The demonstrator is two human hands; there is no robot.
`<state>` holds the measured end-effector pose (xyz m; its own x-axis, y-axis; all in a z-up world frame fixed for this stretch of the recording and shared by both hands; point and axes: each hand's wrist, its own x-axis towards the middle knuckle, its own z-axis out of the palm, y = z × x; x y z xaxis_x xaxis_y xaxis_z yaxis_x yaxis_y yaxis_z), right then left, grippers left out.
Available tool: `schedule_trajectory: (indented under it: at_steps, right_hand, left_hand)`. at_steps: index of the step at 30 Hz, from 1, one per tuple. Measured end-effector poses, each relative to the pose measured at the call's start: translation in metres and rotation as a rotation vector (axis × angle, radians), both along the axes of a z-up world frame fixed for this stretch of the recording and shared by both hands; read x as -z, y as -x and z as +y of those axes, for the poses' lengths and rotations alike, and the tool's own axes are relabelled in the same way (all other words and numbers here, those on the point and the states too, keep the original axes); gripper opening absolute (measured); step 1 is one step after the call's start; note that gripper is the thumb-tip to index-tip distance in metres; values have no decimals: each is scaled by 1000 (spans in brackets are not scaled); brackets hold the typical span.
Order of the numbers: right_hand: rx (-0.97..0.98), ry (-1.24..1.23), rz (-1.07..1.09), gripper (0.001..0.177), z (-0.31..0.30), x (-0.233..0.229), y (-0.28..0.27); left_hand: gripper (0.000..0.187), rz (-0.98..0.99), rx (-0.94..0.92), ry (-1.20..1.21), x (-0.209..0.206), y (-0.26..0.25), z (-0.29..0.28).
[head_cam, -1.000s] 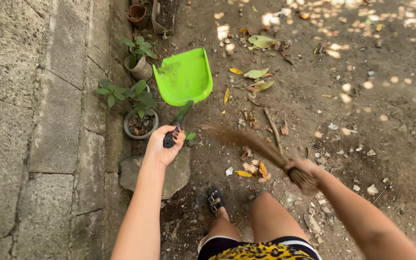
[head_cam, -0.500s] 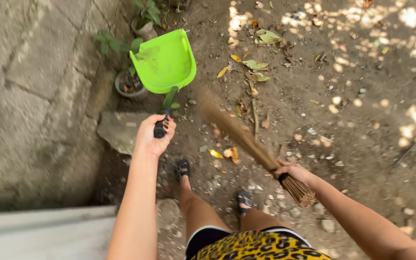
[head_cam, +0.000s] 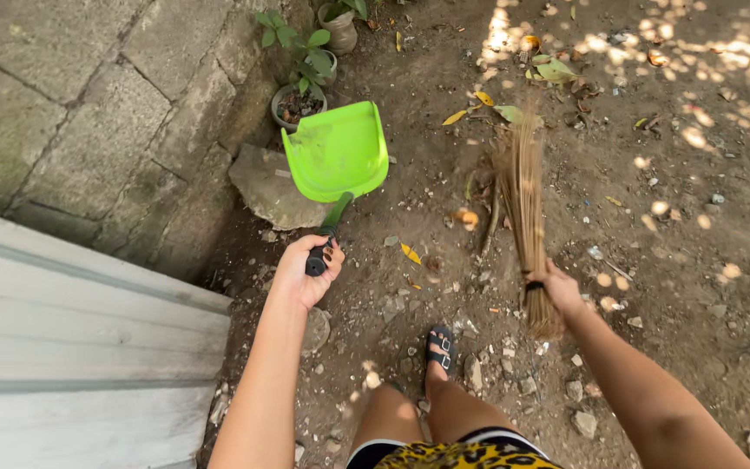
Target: The person sweeps dirt, leaves, and debris from the ground using a handheld brush, collecting it into a green dustpan.
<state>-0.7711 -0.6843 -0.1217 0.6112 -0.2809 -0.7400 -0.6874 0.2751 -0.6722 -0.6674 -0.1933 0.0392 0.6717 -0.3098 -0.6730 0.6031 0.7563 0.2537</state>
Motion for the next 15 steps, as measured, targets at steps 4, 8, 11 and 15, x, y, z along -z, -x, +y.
schedule_trajectory:
  at_steps: [4,8,11,15]
  right_hand:
    - [-363,133,195,94,43,-58,85]
    - [-495,-171,347,77,42,-61,162]
    - [-585,-242,427,90,33,-45,169]
    - [-385,-26,458,88,23,-31,142]
  left_hand:
    - [18,-89,38,-133,-9,29,13]
    - [17,-82,-8,-194,-24,60,22]
    - [16,-50,-10,-168,-31,77,25]
    - [19,-49,7,-139,-35,97,36]
